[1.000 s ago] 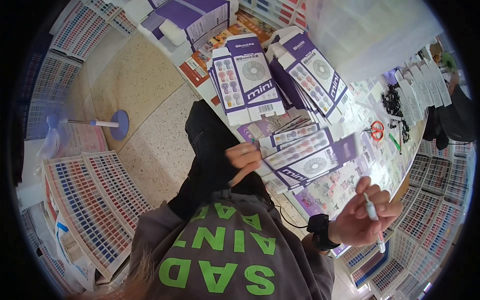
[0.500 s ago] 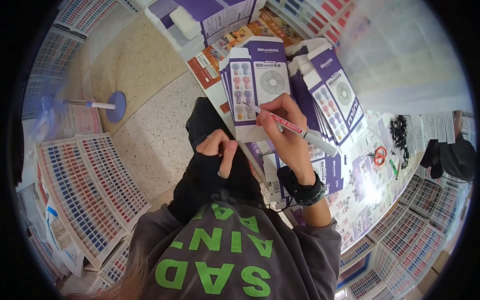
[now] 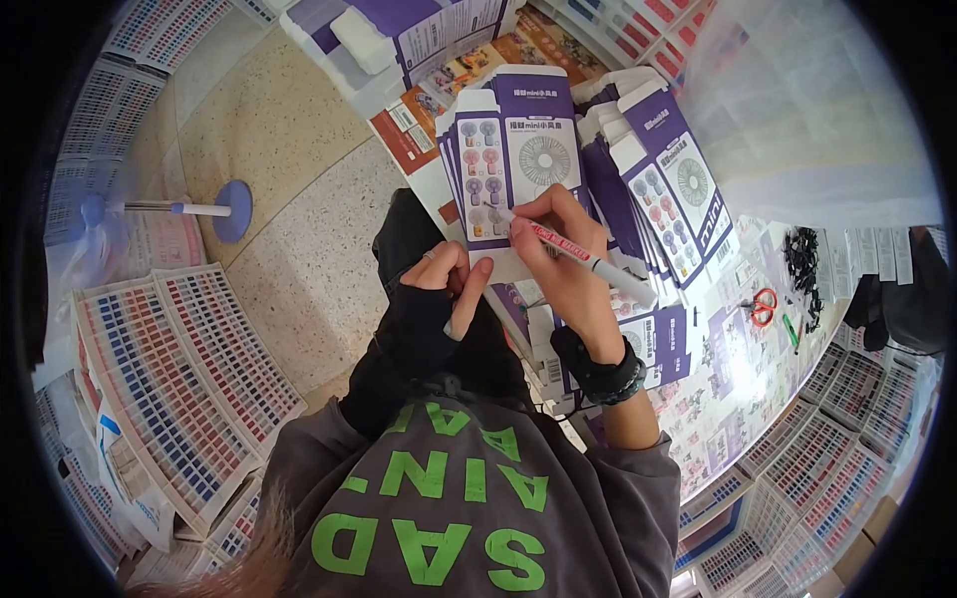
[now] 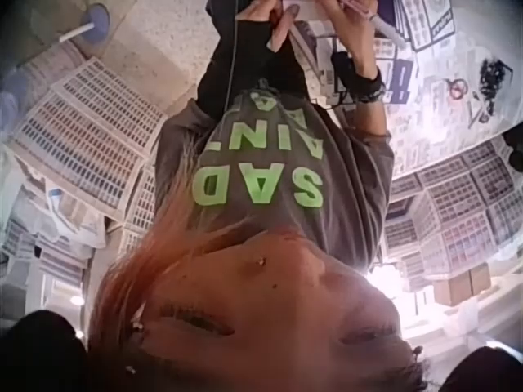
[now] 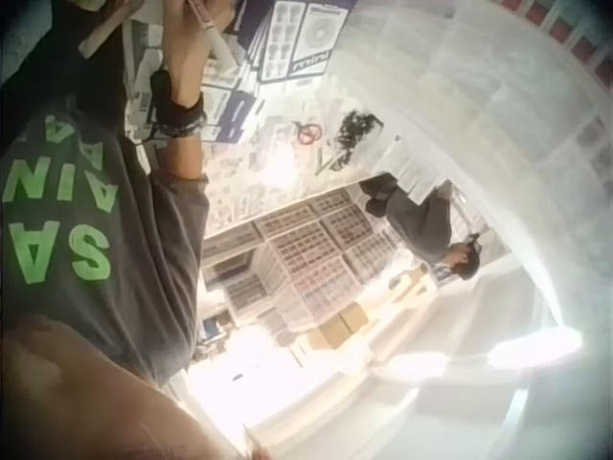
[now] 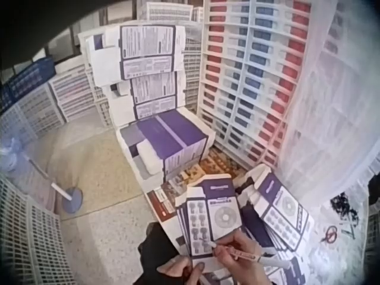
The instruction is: Manually marking specific points on product boxes with a pen.
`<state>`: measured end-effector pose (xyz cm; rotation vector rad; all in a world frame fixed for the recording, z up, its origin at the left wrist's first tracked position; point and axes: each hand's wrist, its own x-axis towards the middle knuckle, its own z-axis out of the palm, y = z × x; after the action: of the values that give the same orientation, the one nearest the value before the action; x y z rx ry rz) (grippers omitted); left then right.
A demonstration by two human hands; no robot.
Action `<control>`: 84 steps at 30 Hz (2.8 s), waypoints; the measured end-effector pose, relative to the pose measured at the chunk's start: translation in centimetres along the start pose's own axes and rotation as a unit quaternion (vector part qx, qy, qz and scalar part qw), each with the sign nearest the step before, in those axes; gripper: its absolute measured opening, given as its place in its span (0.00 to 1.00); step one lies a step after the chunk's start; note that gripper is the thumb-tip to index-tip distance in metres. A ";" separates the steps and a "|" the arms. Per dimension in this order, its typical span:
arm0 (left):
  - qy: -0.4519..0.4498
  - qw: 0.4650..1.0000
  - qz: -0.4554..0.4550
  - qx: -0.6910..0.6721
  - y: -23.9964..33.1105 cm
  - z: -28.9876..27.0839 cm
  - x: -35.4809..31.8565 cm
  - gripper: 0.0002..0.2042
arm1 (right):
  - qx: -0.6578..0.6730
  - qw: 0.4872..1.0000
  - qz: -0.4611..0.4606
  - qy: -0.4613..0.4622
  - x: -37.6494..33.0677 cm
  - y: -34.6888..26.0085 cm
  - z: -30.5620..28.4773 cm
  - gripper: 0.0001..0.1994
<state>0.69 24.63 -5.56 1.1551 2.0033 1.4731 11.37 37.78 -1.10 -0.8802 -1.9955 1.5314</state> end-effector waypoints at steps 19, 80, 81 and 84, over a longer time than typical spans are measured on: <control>-0.222 0.950 0.191 -0.107 1.8 2.5 -8.1 0.07 | 0.167 0.923 -0.213 0.274 -17.6 -4.7 -15.8 0.04; -0.026 0.998 -0.022 -0.054 -0.6 -1.0 -0.9 0.09 | -0.031 0.999 -0.033 -0.001 -0.6 0.6 0.7 0.04; -0.024 0.998 -0.023 -0.057 -0.4 -1.0 -1.0 0.09 | -0.039 0.999 -0.030 -0.003 -0.8 0.4 0.5 0.04; -0.017 0.998 -0.021 -0.065 0.5 -1.1 -1.3 0.08 | 0.087 0.983 -0.121 0.104 -2.2 -1.9 -2.4 0.07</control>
<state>0.87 22.99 -4.85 1.0705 1.8686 1.5284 14.18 37.43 1.43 -0.6698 -1.7199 1.3899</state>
